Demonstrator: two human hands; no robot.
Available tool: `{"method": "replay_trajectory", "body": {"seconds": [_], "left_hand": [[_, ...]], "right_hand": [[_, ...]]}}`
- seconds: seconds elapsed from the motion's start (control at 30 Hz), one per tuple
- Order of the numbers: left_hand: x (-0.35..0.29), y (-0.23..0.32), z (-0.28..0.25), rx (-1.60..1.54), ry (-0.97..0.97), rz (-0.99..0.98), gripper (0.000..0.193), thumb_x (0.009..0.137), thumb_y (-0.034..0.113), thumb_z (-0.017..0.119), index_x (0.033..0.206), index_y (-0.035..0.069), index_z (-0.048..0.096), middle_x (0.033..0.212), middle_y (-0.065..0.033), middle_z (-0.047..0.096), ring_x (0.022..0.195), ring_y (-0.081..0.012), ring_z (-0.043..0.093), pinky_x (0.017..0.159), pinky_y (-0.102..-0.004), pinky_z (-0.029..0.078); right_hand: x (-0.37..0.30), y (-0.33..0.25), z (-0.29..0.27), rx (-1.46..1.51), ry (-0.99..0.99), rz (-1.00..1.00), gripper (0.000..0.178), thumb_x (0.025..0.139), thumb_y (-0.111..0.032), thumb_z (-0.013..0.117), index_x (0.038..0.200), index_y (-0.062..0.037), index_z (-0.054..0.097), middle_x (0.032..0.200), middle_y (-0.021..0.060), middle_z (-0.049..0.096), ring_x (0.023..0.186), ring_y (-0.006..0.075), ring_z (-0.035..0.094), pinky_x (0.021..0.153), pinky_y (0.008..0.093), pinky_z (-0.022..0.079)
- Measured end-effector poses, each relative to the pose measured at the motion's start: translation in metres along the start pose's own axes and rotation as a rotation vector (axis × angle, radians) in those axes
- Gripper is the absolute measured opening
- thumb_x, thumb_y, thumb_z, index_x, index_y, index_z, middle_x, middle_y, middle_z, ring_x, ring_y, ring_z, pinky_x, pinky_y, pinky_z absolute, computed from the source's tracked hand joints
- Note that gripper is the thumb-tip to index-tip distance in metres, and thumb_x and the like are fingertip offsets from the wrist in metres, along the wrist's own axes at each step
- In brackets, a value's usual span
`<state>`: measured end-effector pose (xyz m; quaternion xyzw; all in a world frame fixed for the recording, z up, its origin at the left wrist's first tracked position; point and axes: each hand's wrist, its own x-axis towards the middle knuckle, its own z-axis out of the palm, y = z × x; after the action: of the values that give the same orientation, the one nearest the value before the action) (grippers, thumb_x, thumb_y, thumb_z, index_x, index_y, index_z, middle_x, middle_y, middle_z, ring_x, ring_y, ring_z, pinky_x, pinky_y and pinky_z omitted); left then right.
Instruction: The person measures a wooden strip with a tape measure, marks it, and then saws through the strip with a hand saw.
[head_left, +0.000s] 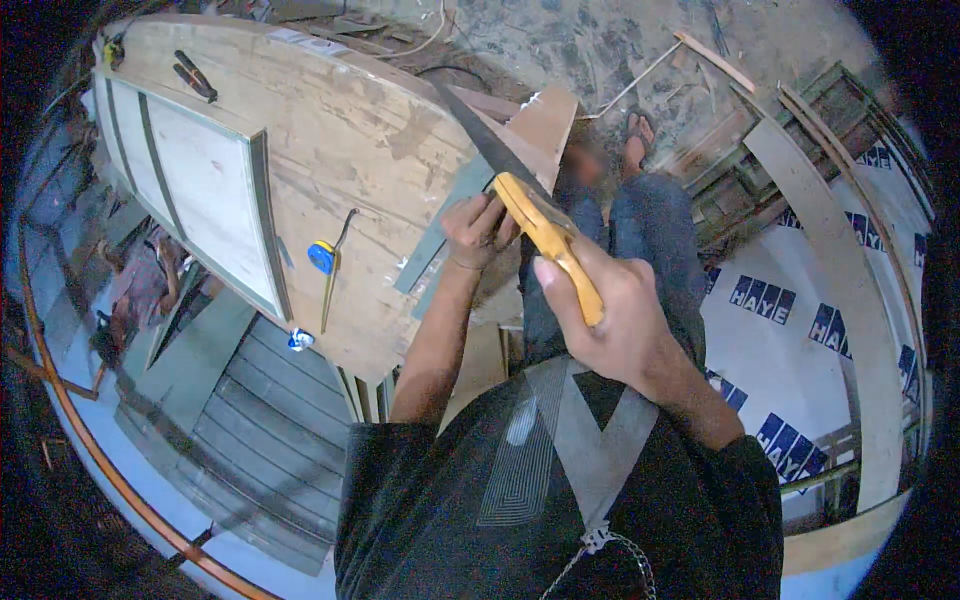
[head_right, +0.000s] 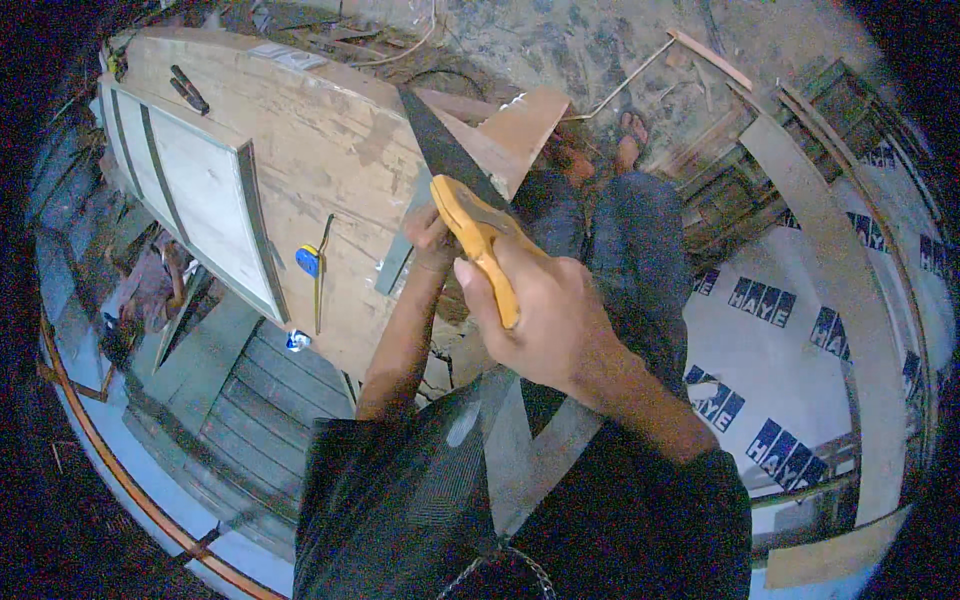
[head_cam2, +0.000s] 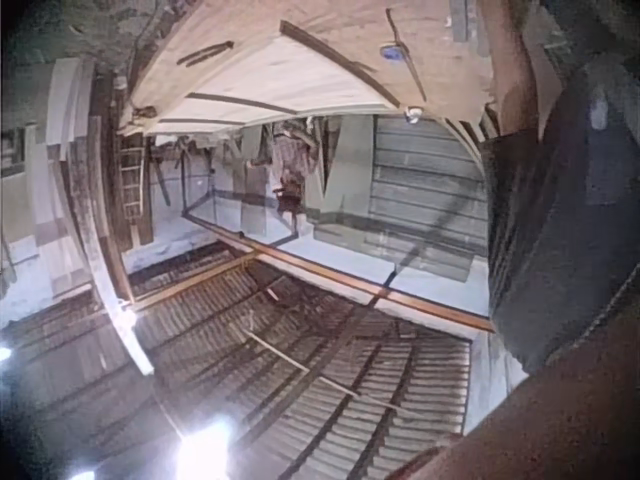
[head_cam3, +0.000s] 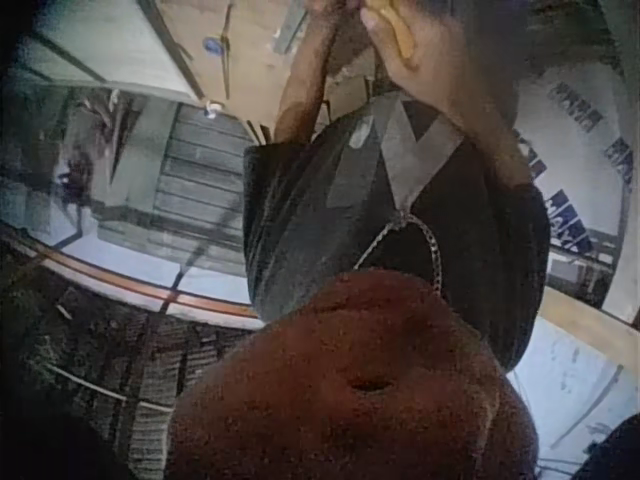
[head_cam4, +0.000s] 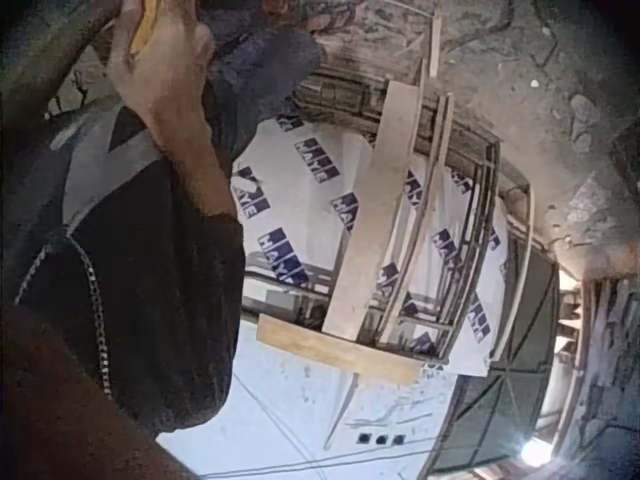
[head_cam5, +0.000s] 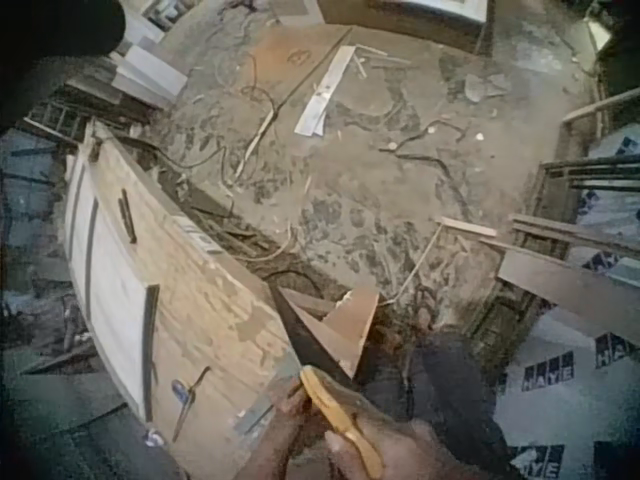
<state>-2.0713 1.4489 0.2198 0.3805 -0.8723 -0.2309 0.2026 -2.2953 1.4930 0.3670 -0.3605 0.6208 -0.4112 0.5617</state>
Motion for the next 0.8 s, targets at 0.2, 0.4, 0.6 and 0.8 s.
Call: {"method": "replay_trajectory", "body": {"seconds": [0.2,0.4,0.6,0.8], "left_hand": [[0.005,0.006,-0.001,0.002,0.012,0.009,0.017,0.062,0.012,0.074,0.076,0.007,0.067,0.055,-0.0034,0.048,0.043,-0.018,0.048,0.04,-0.0299,0.037],[0.012,0.008,-0.002,-0.006,0.02,0.043,0.014,0.063,0.012,0.073,0.075,0.007,0.066,0.054,-0.0033,0.047,0.042,-0.0173,0.047,0.039,-0.0293,0.035],[0.005,0.006,-0.005,0.024,0.006,0.029,0.017,0.062,0.011,0.074,0.077,0.007,0.067,0.055,-0.0031,0.047,0.042,-0.0174,0.047,0.039,-0.0293,0.036],[0.009,0.006,-0.005,0.0,-0.002,0.046,0.018,0.062,0.011,0.075,0.078,0.006,0.067,0.053,-0.0033,0.046,0.042,-0.0181,0.047,0.04,-0.03,0.037]], "right_hand": [[0.009,0.001,0.002,-0.023,-0.018,0.056,0.019,0.088,-0.016,0.056,0.089,0.0027,0.057,0.057,0.0179,0.051,0.05,0.0307,0.058,0.047,0.0355,0.043],[0.013,0.001,-0.001,-0.059,-0.055,0.073,0.02,0.088,-0.016,0.055,0.095,0.0028,0.057,0.063,0.0178,0.056,0.053,0.031,0.06,0.048,0.0343,0.044],[0.005,-0.001,-0.001,-0.004,-0.001,0.021,0.025,0.088,-0.015,0.055,0.104,0.0035,0.057,0.064,0.0189,0.057,0.054,0.0298,0.061,0.049,0.0333,0.045],[0.005,0.002,0.0,-0.023,-0.032,0.058,0.02,0.089,-0.015,0.053,0.098,0.0022,0.057,0.062,0.0177,0.055,0.052,0.0283,0.06,0.049,0.0331,0.045]]}}
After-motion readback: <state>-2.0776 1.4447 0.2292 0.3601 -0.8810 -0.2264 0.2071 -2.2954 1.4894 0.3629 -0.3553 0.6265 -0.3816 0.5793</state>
